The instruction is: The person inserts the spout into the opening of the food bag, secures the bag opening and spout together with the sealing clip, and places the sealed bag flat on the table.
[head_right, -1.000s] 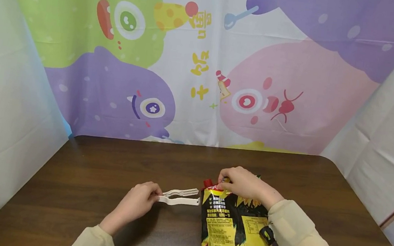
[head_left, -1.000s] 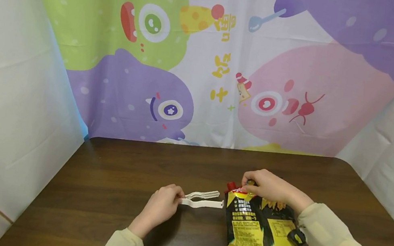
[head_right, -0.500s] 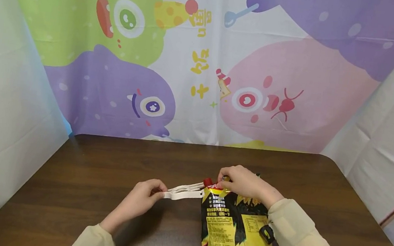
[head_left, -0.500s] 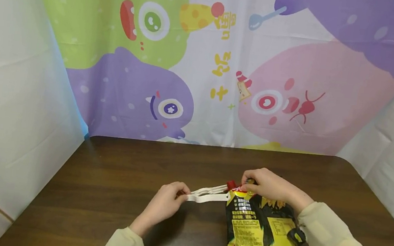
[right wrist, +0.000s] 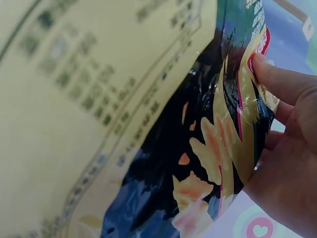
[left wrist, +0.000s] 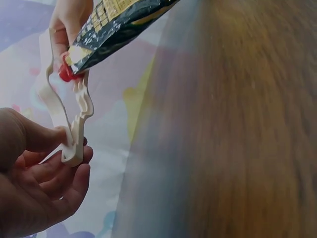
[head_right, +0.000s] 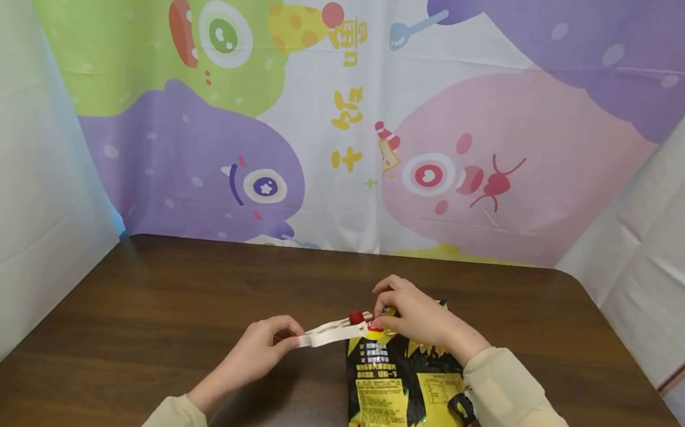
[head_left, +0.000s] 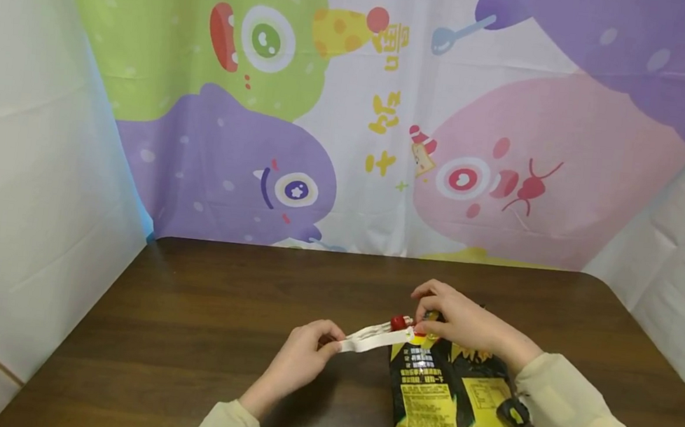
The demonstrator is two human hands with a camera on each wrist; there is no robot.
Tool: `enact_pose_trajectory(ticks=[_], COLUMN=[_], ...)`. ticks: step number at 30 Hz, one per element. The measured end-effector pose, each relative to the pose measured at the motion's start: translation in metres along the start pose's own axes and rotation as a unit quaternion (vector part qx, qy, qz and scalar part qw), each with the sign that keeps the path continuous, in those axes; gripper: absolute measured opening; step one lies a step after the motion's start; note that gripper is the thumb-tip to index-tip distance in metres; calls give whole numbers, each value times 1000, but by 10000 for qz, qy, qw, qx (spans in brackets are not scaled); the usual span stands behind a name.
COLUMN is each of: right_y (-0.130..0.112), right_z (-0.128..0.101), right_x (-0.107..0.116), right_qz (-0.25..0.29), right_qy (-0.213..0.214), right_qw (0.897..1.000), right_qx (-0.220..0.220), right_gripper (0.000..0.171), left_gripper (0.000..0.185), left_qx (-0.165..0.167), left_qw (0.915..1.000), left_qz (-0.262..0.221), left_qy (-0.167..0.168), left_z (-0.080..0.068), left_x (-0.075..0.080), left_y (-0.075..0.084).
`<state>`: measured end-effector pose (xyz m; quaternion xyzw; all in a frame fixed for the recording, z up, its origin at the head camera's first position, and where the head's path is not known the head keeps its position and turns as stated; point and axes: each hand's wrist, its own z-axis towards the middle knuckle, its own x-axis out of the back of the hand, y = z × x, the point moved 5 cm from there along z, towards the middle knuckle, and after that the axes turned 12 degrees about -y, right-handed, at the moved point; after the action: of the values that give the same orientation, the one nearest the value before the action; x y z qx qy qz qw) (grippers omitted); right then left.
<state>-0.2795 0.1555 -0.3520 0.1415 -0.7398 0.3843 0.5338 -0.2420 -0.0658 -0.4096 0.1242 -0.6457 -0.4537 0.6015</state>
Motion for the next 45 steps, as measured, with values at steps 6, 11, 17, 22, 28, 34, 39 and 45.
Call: enact_pose_trajectory(ticks=[6, 11, 17, 22, 28, 34, 39, 45], right_y=[-1, -3, -5, -6, -7, -7, -6, -5], right_z=[1, 2, 3, 4, 7, 9, 9, 6], right_x=[-1, 0, 0, 1, 2, 1, -2, -3], right_qz=[59, 4, -10, 7, -121, -101, 328, 800], right_qy=[60, 130, 199, 312, 430, 398, 249, 131], right_qw=[10000, 9999, 9997, 9994, 9987, 9987, 9987, 9964], right_qx=[7, 75, 117, 159, 232, 309, 302, 261], right_gripper=[11, 12, 11, 20, 24, 20, 15, 11], left_gripper=[3, 3, 4, 4, 5, 7, 11, 17], left_qx=[24, 45, 53, 24, 65, 124, 20, 8], left_qw=[9998, 9997, 9997, 9985, 9963, 9956, 9946, 9879], left_qz=[-166, -206, -238, -524, -816, -889, -980, -1549], left_qy=[-69, -81, 29, 153, 267, 276, 340, 31], left_z=[4, 6, 8, 13, 16, 17, 16, 16], left_x=[-8, -13, -15, -19, -23, -24, -23, -26], left_y=[5, 8, 11, 16, 21, 19, 20, 20])
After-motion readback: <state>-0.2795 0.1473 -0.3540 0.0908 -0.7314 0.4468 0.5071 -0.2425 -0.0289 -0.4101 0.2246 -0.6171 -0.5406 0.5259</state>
